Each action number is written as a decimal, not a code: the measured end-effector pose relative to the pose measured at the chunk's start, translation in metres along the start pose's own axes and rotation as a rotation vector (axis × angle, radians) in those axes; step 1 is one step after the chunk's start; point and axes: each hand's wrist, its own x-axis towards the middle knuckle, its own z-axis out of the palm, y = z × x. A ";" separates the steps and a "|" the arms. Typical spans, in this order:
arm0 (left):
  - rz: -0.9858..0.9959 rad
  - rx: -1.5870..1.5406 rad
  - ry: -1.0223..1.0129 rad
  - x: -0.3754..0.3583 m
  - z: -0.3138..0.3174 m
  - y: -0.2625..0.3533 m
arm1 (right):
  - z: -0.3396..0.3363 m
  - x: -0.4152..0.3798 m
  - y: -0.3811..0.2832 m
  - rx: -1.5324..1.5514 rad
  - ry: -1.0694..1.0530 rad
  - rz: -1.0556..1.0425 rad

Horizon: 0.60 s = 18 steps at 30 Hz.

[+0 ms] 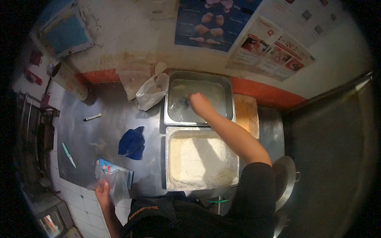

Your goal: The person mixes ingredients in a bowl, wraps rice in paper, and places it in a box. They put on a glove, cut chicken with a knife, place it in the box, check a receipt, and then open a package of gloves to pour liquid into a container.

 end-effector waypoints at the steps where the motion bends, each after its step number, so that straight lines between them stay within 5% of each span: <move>1: -0.008 0.015 0.006 -0.001 0.001 0.002 | -0.002 0.001 -0.002 -0.012 0.026 0.012; 7: -0.031 -0.087 -0.019 -0.009 0.000 0.004 | 0.007 0.009 0.032 -0.103 0.106 0.173; 18: -0.014 -0.030 -0.044 -0.002 -0.016 -0.016 | -0.013 -0.024 0.046 -0.107 -0.223 0.122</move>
